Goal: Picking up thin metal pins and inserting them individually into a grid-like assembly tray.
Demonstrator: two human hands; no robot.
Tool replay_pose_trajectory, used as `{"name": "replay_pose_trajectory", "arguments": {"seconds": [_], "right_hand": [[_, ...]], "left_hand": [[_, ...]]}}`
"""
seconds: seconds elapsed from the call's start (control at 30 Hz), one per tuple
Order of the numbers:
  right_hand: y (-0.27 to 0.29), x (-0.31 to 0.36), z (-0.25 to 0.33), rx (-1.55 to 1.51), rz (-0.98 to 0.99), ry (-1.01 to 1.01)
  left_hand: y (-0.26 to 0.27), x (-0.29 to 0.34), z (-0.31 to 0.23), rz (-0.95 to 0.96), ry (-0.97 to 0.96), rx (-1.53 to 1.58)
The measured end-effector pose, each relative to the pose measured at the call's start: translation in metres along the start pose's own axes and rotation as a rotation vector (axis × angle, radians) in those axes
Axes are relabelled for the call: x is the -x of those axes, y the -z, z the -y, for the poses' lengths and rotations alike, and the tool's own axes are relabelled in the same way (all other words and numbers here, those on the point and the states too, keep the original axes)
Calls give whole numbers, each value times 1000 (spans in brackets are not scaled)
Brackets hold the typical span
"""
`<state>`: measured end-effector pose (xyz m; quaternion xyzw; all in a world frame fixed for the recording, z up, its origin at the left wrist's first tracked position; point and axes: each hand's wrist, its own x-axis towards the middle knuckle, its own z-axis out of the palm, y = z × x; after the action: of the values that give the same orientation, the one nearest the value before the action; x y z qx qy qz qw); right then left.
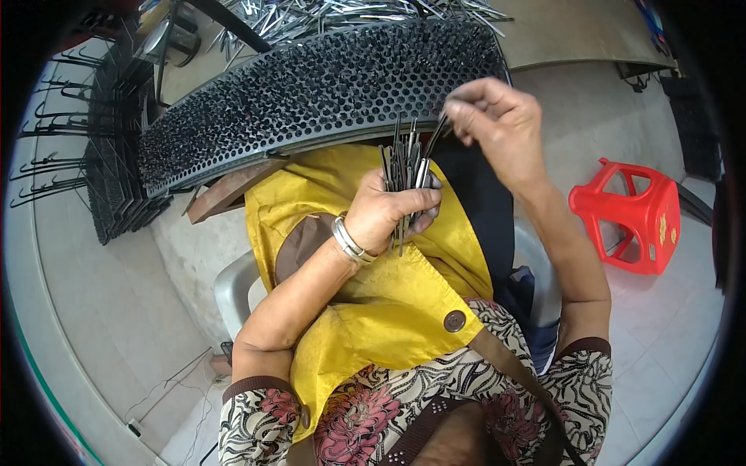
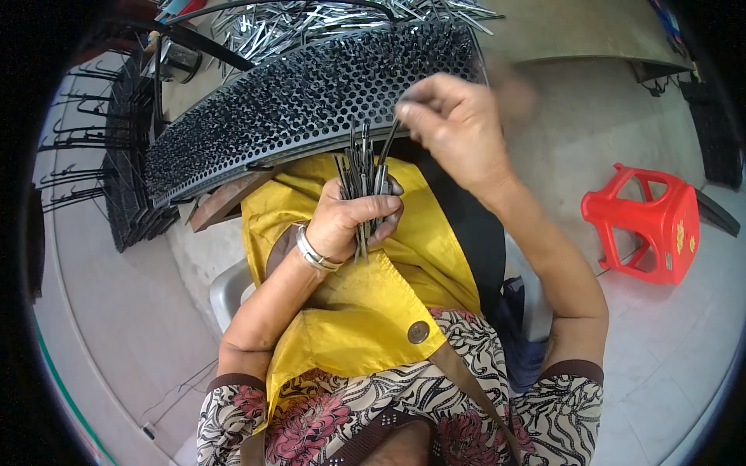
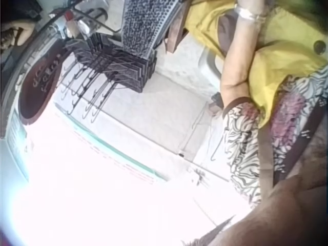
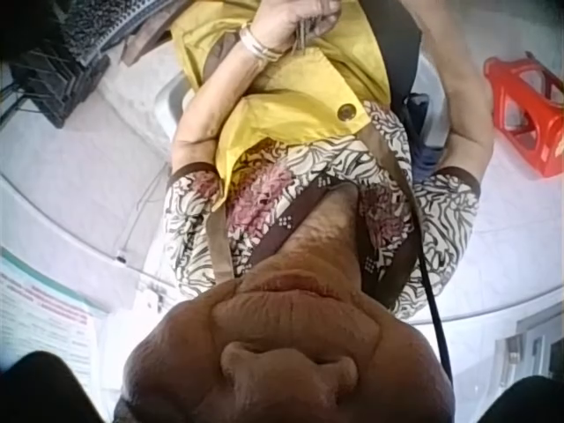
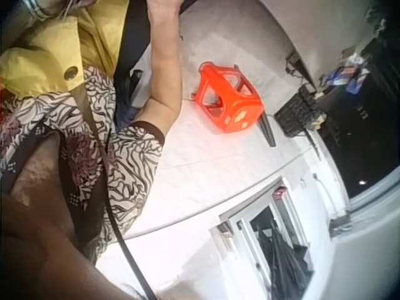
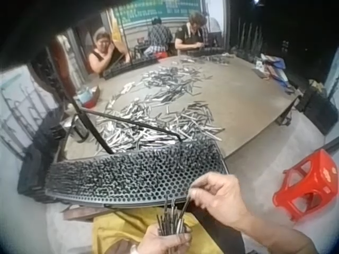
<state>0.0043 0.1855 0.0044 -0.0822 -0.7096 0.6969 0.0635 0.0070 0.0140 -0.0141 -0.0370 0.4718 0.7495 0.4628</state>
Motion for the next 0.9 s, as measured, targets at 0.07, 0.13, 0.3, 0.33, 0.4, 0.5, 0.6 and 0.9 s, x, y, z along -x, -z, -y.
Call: {"name": "replay_pose_trajectory", "arguments": {"seconds": [0.07, 0.13, 0.3, 0.33, 0.4, 0.5, 0.6, 0.9], "right_hand": [[1, -8, 2, 50, -148, 120], [-1, -17, -1, 32, -227, 185], [-8, -35, -13, 289, -326, 470], [-9, -40, -17, 380, -332, 569], [-10, -46, -21, 478, -322, 707], [-10, -52, -24, 633, -280, 895], [-11, -49, -28, 1020, -87, 887], [-24, -9, -2, 141, 213, 44]], "left_hand": [[3, -3, 5, -22, -15, 14], [5, -5, 7, -43, -29, 28], [6, -6, 6, -66, -24, 15], [6, -5, 6, -70, -25, 16], [7, -5, 5, -50, -27, 31], [8, -4, 6, -49, -28, 34], [8, -5, 5, -67, -17, 37], [9, -3, 5, -51, -46, 38]]}}
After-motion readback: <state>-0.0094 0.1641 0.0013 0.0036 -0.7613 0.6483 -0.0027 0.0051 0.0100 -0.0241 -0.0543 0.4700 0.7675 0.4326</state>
